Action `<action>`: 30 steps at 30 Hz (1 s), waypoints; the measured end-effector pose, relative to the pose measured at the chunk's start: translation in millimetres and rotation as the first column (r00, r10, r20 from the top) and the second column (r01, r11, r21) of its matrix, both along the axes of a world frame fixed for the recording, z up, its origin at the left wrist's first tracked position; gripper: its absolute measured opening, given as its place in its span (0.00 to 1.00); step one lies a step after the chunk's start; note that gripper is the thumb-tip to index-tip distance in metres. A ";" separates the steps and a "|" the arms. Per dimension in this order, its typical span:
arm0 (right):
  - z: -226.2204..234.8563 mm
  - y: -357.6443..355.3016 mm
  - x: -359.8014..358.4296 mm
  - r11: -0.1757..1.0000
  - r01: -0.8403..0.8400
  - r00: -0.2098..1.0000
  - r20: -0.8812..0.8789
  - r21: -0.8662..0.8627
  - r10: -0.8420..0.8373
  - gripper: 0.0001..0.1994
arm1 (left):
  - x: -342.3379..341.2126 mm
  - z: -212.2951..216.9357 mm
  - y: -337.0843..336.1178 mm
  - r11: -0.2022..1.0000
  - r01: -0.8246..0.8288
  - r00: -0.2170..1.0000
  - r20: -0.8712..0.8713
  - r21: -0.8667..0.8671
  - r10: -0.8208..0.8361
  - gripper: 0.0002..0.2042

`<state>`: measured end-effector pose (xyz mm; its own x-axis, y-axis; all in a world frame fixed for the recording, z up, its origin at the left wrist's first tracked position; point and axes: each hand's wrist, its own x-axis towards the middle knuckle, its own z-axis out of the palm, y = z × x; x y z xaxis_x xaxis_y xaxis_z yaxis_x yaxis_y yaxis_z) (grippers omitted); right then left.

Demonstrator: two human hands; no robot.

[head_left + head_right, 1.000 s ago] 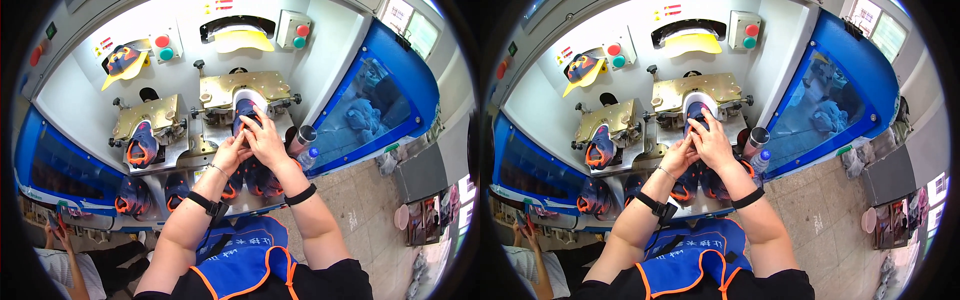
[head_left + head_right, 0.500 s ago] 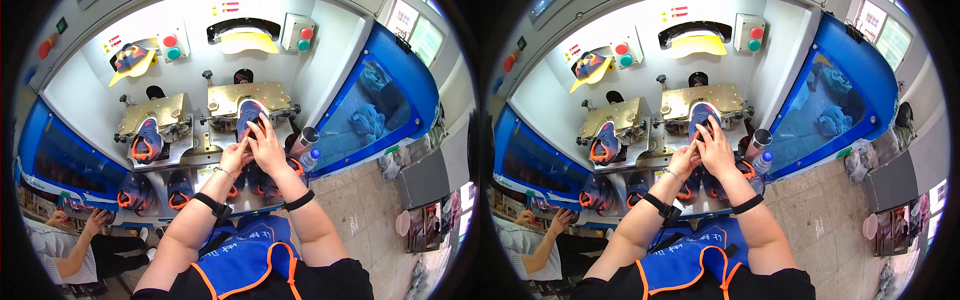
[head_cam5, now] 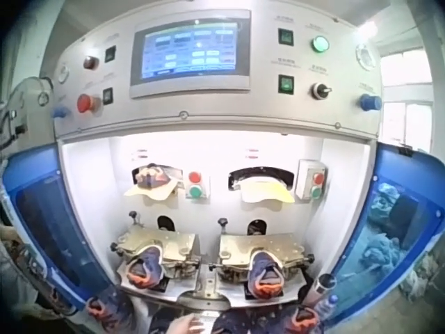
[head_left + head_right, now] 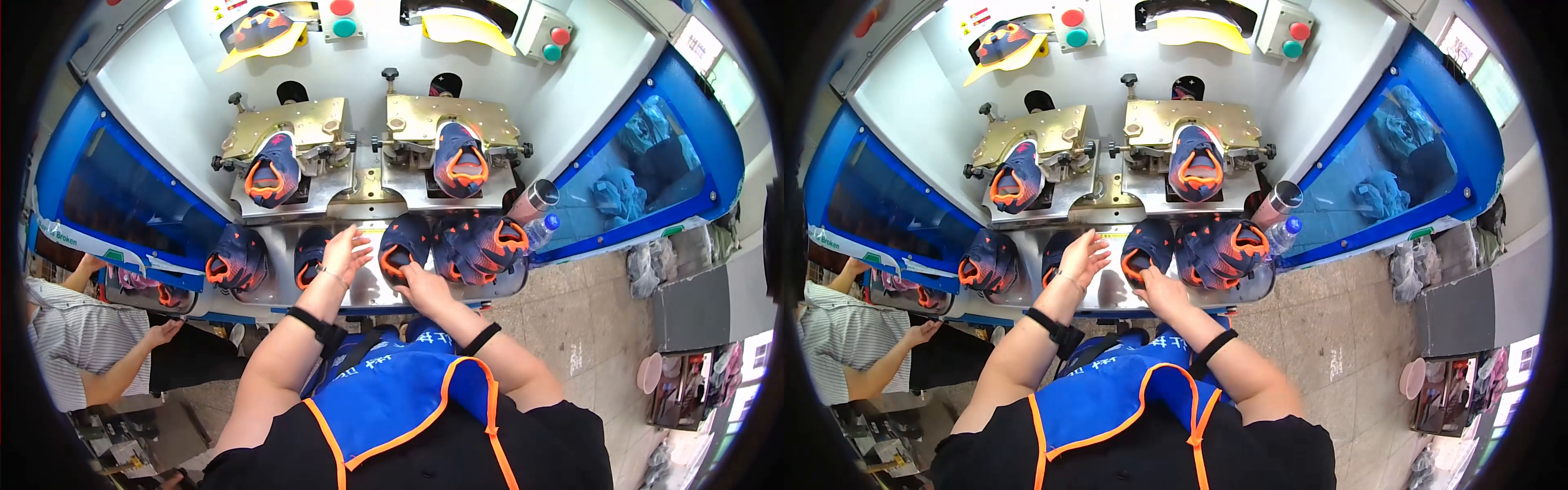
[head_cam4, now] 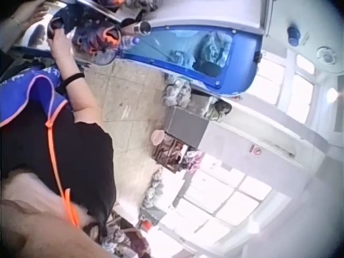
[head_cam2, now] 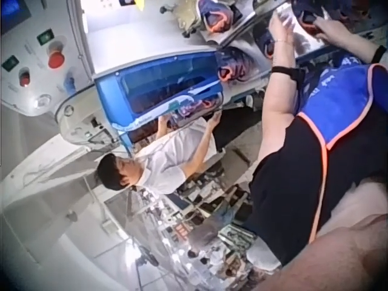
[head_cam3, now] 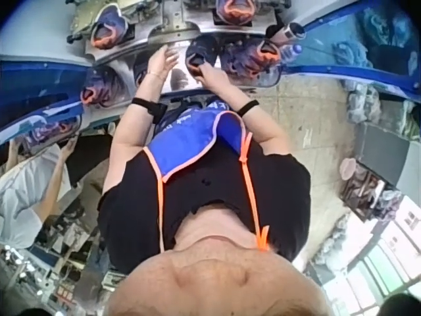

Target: Operating a specialized machine to shape and set shoe uppers onto molds in a factory setting.

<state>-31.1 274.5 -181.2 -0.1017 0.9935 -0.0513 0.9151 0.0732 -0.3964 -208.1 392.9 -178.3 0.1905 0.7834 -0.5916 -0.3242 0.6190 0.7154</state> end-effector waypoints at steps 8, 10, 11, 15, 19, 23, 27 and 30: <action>161.5 14.3 34.9 0.668 -0.008 0.969 -0.161 0.744 0.190 0.19 | -93.1 -10.3 -32.1 0.996 -0.080 0.997 -0.005 0.023 0.081 0.11; 214.7 44.0 59.1 0.510 -0.042 0.996 -0.007 0.859 0.094 0.17 | -99.5 -8.8 -37.2 0.997 -0.080 0.996 0.047 0.015 0.079 0.11; 238.8 65.8 74.2 0.479 -0.047 0.998 0.019 0.877 0.064 0.16 | -100.8 -7.7 -39.5 0.997 -0.073 0.996 0.052 0.016 0.072 0.11; 297.9 166.5 120.6 0.497 0.156 0.981 -0.075 0.854 -0.179 0.21 | -108.5 -3.7 -47.8 0.997 -0.070 0.995 0.068 0.044 0.067 0.11; 312.9 245.8 146.5 0.572 0.295 0.949 -0.165 0.766 -0.269 0.24 | -127.9 -10.3 -57.0 0.992 -0.116 0.993 0.031 0.058 0.115 0.11; 283.9 275.9 162.6 0.209 0.368 0.902 -0.293 0.906 -0.317 0.30 | -149.9 -20.6 -69.4 0.987 -0.157 0.988 0.010 0.028 0.157 0.10; 239.4 292.6 201.7 -0.053 0.701 0.674 -0.685 0.712 -0.277 0.36 | -168.6 -23.9 -83.3 0.978 -0.201 0.979 -0.035 -0.055 0.199 0.10; 224.9 301.3 235.5 0.148 0.797 0.601 -0.749 0.585 -0.277 0.41 | -178.6 -26.3 -90.1 0.980 -0.194 0.981 -0.020 -0.039 0.193 0.09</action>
